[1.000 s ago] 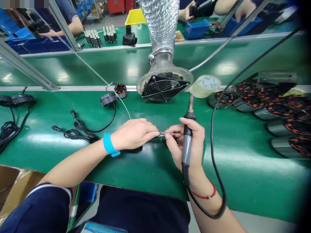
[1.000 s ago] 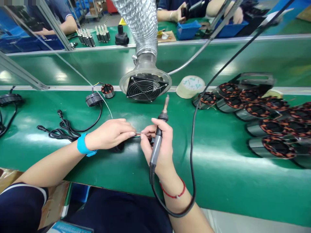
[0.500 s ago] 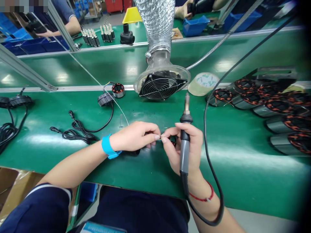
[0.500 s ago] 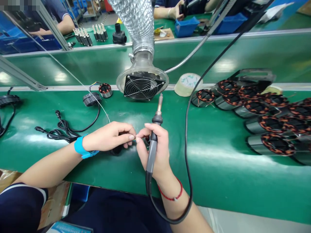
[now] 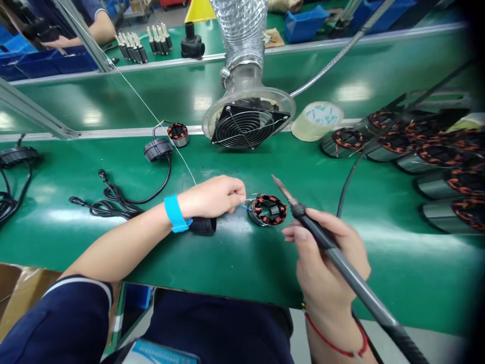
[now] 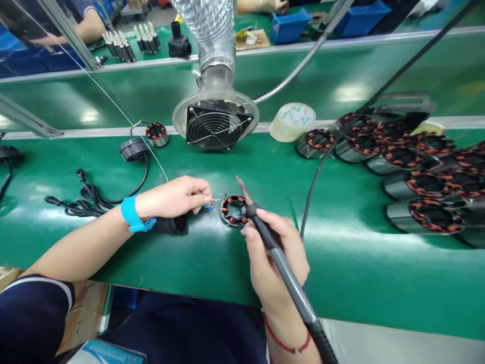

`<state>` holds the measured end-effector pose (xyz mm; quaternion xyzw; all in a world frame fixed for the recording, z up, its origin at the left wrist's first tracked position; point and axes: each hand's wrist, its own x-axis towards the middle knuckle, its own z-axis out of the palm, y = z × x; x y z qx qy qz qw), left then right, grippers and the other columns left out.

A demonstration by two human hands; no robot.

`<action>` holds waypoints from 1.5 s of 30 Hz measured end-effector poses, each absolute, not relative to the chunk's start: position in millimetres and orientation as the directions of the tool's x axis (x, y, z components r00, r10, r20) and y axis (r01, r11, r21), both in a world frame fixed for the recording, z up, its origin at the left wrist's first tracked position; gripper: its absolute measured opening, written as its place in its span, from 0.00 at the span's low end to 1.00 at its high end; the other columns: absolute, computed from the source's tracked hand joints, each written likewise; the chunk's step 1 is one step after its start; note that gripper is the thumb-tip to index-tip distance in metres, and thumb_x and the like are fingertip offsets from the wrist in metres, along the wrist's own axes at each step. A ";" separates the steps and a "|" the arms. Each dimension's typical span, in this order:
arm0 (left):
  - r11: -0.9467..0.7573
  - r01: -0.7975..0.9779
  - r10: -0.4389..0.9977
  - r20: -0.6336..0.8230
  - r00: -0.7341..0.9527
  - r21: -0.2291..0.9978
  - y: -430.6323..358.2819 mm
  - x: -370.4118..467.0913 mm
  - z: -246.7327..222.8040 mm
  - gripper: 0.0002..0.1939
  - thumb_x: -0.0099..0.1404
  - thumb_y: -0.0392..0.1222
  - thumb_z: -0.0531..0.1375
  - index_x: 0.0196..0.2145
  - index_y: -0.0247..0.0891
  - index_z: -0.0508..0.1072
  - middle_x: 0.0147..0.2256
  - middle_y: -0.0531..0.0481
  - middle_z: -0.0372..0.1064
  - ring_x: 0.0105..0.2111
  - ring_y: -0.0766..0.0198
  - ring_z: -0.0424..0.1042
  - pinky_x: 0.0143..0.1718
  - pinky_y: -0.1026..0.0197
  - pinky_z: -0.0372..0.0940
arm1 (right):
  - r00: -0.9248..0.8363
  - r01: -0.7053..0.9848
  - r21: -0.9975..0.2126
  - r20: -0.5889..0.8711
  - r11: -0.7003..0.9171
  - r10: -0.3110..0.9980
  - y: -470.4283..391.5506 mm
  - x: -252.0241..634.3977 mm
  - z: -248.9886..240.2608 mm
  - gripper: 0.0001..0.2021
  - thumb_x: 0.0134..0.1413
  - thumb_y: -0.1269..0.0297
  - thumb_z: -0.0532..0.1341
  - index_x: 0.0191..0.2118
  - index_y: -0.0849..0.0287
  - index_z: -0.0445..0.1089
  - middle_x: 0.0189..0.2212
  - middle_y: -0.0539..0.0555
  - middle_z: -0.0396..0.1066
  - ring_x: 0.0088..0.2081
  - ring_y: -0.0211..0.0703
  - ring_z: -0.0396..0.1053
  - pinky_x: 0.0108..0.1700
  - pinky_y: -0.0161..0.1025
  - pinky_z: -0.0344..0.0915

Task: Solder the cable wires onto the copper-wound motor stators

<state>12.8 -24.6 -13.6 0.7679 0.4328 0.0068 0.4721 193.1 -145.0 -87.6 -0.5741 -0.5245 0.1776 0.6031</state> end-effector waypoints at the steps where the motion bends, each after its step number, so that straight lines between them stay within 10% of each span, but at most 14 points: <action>1: -0.170 0.656 0.669 -0.403 0.624 0.736 -24.5 14.1 -14.2 0.08 0.65 0.36 0.53 0.28 0.35 0.67 0.22 0.55 0.68 0.21 0.72 0.62 0.26 0.68 0.55 | 0.421 0.395 -0.871 0.454 0.291 0.785 -145.7 192.5 -91.0 0.12 0.54 0.64 0.67 0.45 0.57 0.72 0.35 0.53 0.73 0.28 0.41 0.73 0.31 0.41 0.70; 9: -0.100 0.672 0.696 -0.431 0.574 0.734 -22.2 18.7 -15.1 0.08 0.65 0.36 0.52 0.29 0.35 0.66 0.23 0.55 0.69 0.18 0.73 0.61 0.23 0.68 0.55 | 0.453 0.360 -0.842 0.535 0.402 0.714 -143.3 193.2 -98.4 0.07 0.53 0.68 0.65 0.39 0.60 0.72 0.29 0.50 0.71 0.19 0.38 0.70 0.19 0.34 0.67; 45: -0.058 0.651 0.673 -0.452 0.585 0.757 -15.8 18.3 -19.0 0.08 0.67 0.36 0.52 0.29 0.35 0.66 0.23 0.56 0.66 0.19 0.73 0.60 0.23 0.68 0.54 | 0.311 0.364 -0.850 0.496 0.381 0.810 -150.1 194.6 -102.7 0.12 0.53 0.71 0.65 0.45 0.57 0.71 0.29 0.50 0.73 0.23 0.40 0.73 0.23 0.37 0.71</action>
